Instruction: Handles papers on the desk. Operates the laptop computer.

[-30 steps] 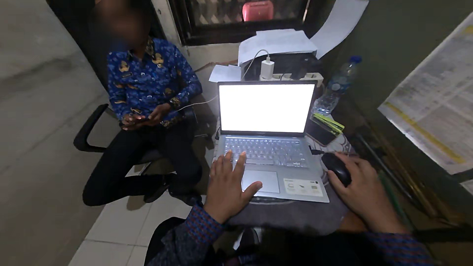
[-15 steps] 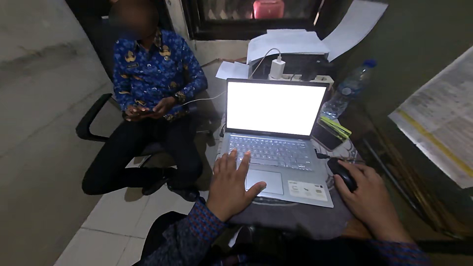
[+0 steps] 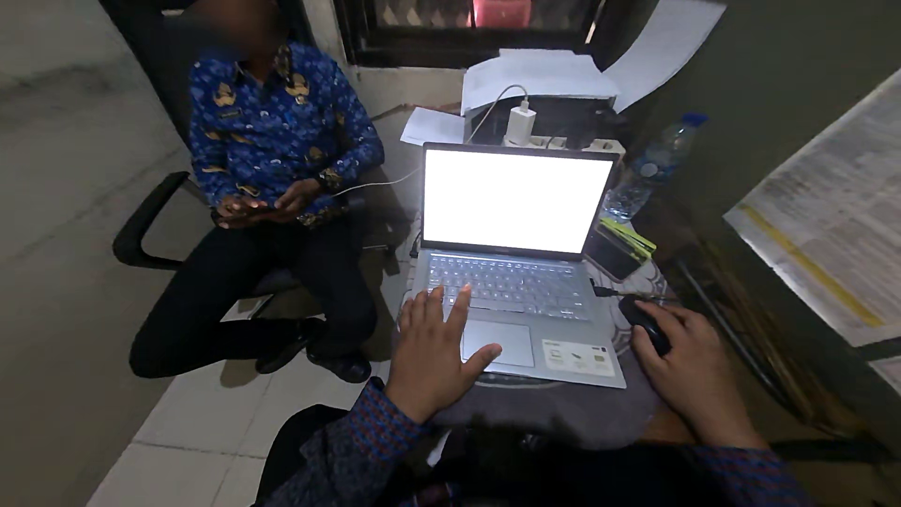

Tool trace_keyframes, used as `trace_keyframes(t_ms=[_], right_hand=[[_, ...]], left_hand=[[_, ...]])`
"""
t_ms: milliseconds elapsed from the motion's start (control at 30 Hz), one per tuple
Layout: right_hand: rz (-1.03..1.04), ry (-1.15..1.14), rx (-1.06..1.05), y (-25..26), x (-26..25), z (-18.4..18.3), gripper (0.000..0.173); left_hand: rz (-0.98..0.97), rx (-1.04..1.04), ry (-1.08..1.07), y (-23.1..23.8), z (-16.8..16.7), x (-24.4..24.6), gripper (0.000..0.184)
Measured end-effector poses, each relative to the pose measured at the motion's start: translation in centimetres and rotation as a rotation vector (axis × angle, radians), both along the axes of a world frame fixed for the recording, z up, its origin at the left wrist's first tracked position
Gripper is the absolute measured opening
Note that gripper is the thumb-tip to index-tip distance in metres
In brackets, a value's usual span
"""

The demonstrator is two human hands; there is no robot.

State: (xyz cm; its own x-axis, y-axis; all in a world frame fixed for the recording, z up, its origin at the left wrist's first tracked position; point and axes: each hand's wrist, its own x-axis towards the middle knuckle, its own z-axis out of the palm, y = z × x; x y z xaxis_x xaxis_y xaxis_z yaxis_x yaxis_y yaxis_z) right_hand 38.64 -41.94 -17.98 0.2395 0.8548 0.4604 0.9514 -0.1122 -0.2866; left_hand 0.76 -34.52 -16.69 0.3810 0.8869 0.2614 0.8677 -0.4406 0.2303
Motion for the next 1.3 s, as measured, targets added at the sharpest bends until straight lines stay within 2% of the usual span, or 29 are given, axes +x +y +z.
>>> trace_keyframes(t_ms=[700,1300], right_hand=[[-0.011,-0.018,0.006,0.07,0.1,-0.22,0.048],[-0.033,0.014,0.009,-0.19,-0.2,0.08,0.058]], left_hand=[[0.0,-0.006,0.005,-0.06,0.24,-0.02,0.1],[0.007,0.027,0.015,-0.13,0.25,0.05,0.099]])
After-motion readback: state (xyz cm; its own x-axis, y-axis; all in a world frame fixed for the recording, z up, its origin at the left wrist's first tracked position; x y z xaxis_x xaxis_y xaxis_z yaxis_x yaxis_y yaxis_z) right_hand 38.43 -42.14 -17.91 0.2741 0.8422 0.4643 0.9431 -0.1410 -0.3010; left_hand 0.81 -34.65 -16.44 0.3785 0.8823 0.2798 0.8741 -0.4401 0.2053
